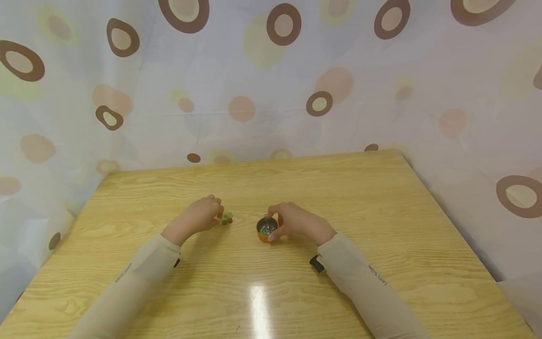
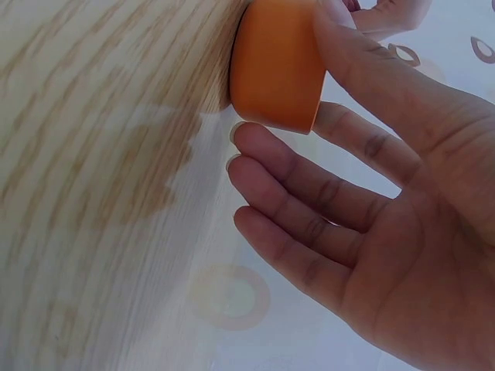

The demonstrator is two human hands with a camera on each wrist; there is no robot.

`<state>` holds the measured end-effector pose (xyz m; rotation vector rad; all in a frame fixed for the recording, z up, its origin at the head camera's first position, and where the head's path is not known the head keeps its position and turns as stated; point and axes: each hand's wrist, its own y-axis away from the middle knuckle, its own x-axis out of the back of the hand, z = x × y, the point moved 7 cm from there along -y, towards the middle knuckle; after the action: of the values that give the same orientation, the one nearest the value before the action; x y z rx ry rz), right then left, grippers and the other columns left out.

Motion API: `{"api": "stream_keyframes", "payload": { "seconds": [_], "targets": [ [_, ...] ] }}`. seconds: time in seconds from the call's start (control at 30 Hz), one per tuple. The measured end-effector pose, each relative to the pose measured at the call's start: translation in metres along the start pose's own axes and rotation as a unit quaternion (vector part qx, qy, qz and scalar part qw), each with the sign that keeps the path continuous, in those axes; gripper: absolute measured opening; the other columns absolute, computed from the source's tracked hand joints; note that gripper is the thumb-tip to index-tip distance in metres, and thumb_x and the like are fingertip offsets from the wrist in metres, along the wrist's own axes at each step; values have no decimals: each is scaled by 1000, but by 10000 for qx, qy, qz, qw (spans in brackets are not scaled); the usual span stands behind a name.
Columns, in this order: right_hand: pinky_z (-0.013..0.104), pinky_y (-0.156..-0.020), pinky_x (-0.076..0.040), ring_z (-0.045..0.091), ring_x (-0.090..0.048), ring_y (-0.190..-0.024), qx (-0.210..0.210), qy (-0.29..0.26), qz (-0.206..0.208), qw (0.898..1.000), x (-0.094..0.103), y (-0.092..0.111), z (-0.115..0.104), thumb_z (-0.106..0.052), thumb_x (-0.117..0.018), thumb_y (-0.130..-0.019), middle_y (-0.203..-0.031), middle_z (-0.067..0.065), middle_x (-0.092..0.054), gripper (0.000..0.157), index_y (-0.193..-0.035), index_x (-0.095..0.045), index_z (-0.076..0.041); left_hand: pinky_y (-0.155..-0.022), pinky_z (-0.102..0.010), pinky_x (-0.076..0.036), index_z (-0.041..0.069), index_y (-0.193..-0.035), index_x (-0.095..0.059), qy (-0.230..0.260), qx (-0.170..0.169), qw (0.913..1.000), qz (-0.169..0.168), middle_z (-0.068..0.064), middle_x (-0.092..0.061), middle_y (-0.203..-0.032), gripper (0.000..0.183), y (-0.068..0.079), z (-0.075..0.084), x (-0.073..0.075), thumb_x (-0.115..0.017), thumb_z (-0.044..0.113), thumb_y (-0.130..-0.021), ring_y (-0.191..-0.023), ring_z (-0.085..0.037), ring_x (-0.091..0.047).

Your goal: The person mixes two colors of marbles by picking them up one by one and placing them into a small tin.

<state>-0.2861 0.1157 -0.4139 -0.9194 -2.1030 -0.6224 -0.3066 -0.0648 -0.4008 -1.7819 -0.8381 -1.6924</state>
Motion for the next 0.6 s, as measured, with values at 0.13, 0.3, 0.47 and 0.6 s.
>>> {"api": "stream_keyframes", "payload": {
  "seconds": [0.13,0.3,0.47,0.6],
  "targets": [
    [27,-64,-45,10,-51,-64,9,-2,8,10000,0,0,0,-24,-80,-78,-73,-1,-59,49,-117,-62,-2,-69,-30,-47,6,-71,-67,111,78,9998,-160,-3,-59,-76,13,0,0,-2,-75,2,-81,-73,-19,-50],
    [27,-65,-44,10,-51,-64,-3,18,0,10000,1,1,-1,-25,-80,-78,-73,-1,-58,50,-118,-62,-2,-69,-30,-46,6,-72,-66,278,200,9988,-344,-3,-57,-77,14,1,0,-4,-72,1,-83,-75,-20,-49],
    [27,-65,-44,11,-51,-65,-60,7,-23,10000,1,1,-1,-24,-80,-78,-74,0,-58,49,-118,-61,-2,-68,-30,-46,6,-72,-66,175,178,9993,-287,-3,-58,-77,13,1,2,-2,-74,4,-83,-73,-19,-48],
    [28,-65,-44,11,-51,-65,-78,2,-37,10000,1,2,-1,-25,-80,-79,-74,0,-58,50,-119,-61,-2,-67,-29,-47,6,-73,-67,67,106,9997,-199,-3,-58,-77,12,2,3,0,-75,5,-82,-72,-18,-48]
  ]
}}
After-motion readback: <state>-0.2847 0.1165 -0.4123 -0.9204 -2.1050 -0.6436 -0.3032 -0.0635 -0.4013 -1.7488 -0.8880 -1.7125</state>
